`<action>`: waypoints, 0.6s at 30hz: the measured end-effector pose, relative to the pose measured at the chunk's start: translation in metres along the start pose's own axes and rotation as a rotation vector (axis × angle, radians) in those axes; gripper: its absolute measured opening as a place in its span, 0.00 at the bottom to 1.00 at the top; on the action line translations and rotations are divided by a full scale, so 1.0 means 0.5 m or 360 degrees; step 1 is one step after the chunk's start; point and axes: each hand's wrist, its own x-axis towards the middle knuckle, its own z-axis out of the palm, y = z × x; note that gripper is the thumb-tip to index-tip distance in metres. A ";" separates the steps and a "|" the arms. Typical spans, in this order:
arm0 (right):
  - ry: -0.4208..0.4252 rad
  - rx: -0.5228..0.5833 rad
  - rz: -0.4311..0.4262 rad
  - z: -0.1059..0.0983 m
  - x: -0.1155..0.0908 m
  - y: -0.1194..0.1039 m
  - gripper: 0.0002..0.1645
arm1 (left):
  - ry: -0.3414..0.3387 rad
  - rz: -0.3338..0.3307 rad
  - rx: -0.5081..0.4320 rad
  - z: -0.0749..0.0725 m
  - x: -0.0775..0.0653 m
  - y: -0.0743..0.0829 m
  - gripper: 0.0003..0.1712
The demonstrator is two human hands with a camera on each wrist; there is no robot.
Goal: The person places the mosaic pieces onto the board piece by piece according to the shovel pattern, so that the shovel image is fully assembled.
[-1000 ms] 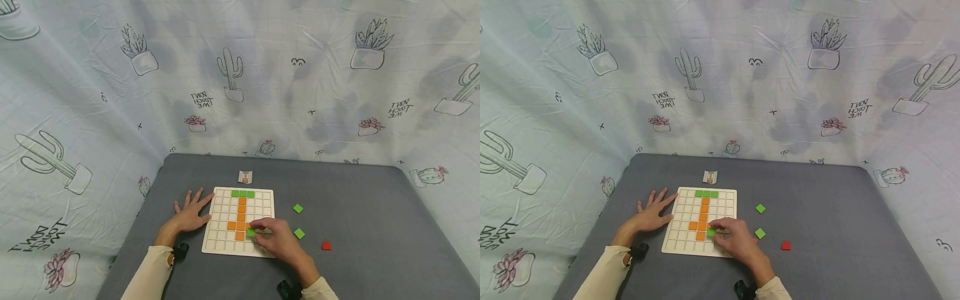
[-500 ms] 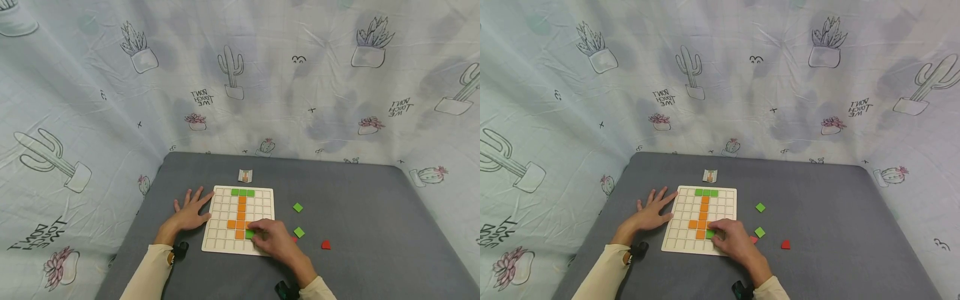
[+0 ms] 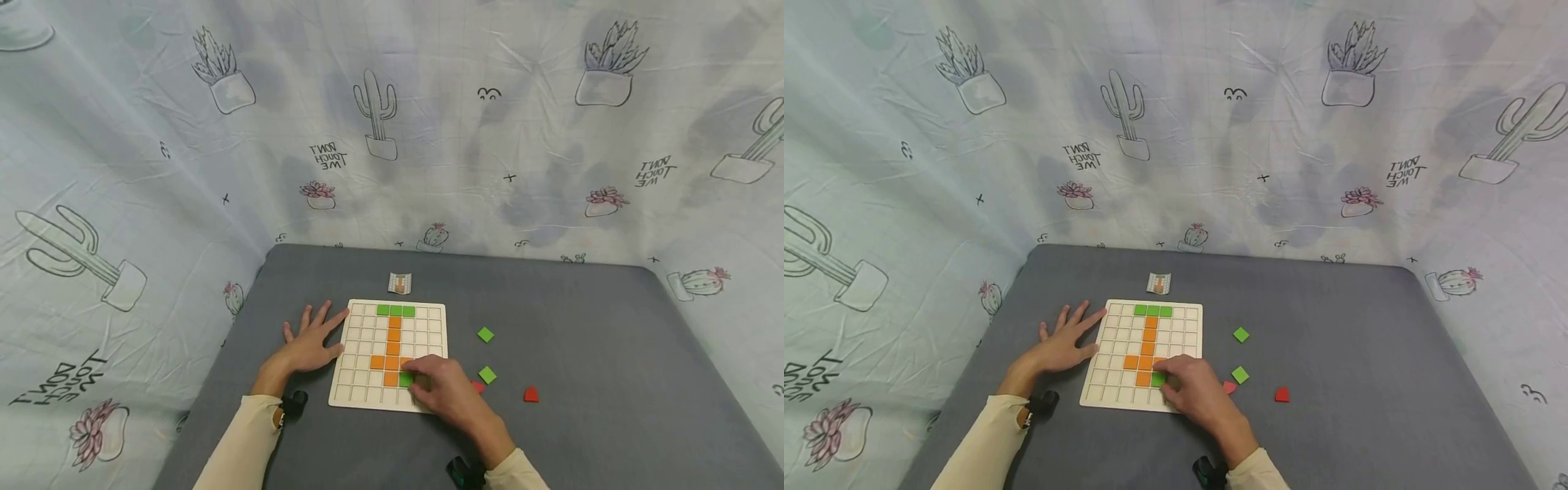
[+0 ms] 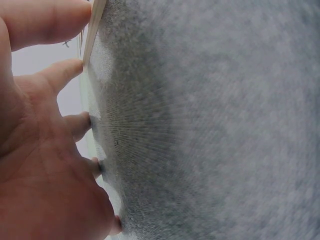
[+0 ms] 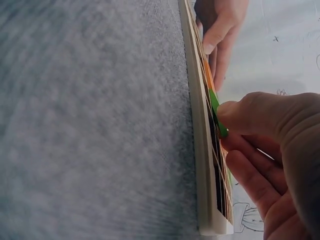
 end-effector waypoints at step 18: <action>0.0103 0.0169 0.0084 -0.031 -0.019 0.016 0.21 | -0.0034 -0.0021 0.0029 -0.007 -0.005 0.010 0.43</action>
